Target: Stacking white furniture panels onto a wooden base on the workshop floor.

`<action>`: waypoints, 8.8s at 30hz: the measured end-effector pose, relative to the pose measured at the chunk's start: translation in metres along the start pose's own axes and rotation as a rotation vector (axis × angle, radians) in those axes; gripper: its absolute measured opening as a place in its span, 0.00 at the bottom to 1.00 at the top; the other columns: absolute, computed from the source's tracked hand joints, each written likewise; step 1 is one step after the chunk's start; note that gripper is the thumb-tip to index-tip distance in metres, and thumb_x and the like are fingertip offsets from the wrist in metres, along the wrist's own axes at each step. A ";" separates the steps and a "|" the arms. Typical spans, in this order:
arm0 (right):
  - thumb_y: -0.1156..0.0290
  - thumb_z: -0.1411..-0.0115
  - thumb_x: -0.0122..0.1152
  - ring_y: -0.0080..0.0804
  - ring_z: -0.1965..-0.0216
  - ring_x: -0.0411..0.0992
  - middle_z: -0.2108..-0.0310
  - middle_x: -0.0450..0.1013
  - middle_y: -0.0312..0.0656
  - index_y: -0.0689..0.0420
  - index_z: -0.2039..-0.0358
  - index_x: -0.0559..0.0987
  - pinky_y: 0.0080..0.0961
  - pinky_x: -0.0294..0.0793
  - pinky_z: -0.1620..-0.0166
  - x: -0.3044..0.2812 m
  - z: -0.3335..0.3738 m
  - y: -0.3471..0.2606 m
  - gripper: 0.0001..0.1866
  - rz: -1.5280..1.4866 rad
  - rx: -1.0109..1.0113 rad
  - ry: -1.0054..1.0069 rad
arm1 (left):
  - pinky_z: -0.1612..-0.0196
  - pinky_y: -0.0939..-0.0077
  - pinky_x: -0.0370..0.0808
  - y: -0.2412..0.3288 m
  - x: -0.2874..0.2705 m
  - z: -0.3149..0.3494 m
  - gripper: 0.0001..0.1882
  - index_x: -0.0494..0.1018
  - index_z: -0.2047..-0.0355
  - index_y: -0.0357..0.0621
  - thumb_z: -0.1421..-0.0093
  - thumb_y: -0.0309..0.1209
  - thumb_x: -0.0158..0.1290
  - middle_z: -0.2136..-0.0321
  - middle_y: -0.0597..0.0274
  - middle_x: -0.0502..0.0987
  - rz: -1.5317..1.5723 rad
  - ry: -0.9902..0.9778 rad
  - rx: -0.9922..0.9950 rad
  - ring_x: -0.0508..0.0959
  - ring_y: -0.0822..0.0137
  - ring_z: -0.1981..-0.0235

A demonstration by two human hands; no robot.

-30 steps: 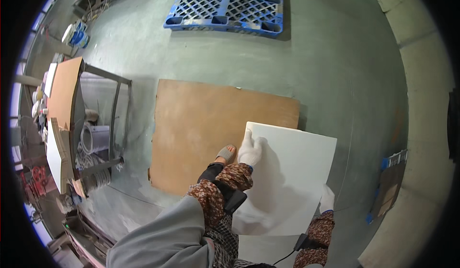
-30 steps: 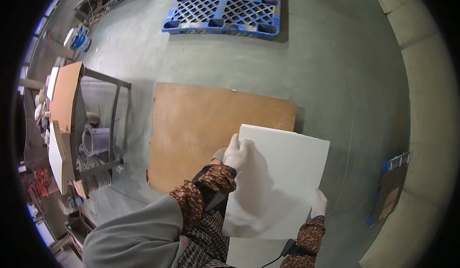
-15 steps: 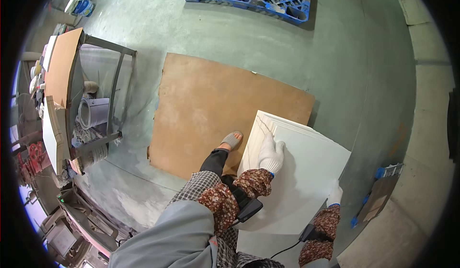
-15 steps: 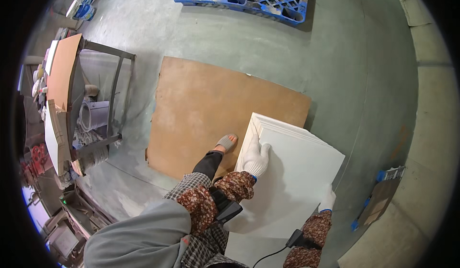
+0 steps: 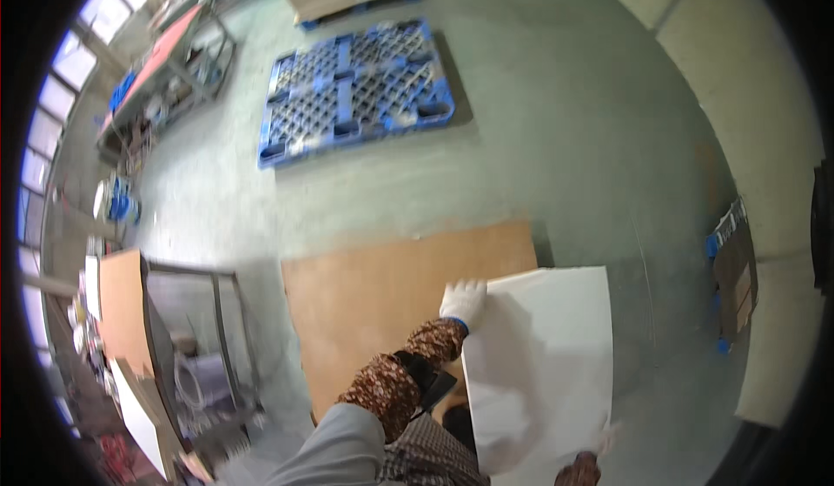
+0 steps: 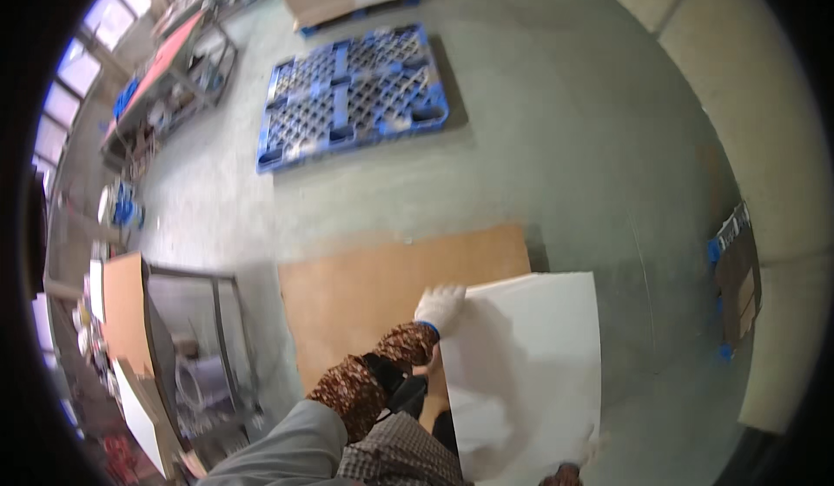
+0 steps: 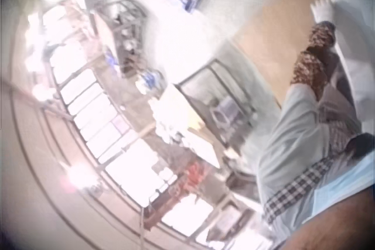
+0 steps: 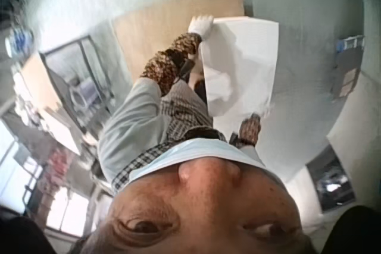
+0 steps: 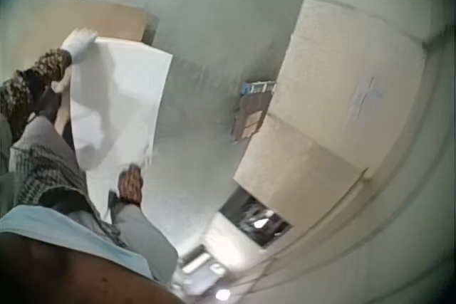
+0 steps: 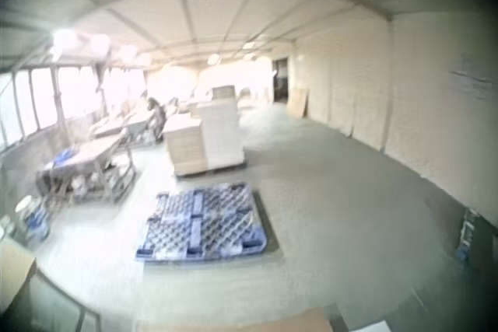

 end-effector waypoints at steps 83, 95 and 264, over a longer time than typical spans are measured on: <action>0.46 0.37 0.57 0.49 0.68 0.76 0.70 0.76 0.61 0.70 0.65 0.78 0.41 0.72 0.60 -0.020 -0.052 -0.185 0.31 -0.457 -0.615 -0.471 | 0.60 0.65 0.77 -0.046 0.127 0.107 0.25 0.68 0.42 0.38 0.30 0.44 0.49 0.57 0.45 0.77 1.036 0.264 -0.285 0.79 0.59 0.61; 0.42 0.40 0.61 0.64 0.53 0.75 0.60 0.77 0.66 0.72 0.62 0.79 0.45 0.73 0.54 0.027 -0.053 0.029 0.36 -0.372 -0.537 -0.489 | 0.60 0.68 0.72 0.046 0.326 0.270 0.35 0.75 0.48 0.37 0.31 0.60 0.46 0.63 0.60 0.78 1.458 -0.009 -0.672 0.75 0.68 0.63; 0.51 0.34 0.56 0.65 0.53 0.75 0.60 0.75 0.67 0.66 0.52 0.68 0.50 0.74 0.50 0.006 0.365 -0.249 0.27 -1.767 1.507 0.035 | 0.31 0.70 0.56 0.440 0.122 -0.117 0.48 0.60 0.31 0.37 0.31 0.69 0.31 0.35 0.60 0.67 -0.542 -1.123 0.701 0.64 0.62 0.36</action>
Point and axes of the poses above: each hand's wrist, its own z-axis away from the middle knuckle, its own x-axis out of the palm, y = z × x, the point moved 10 cm from there along -z, towards the middle knuckle
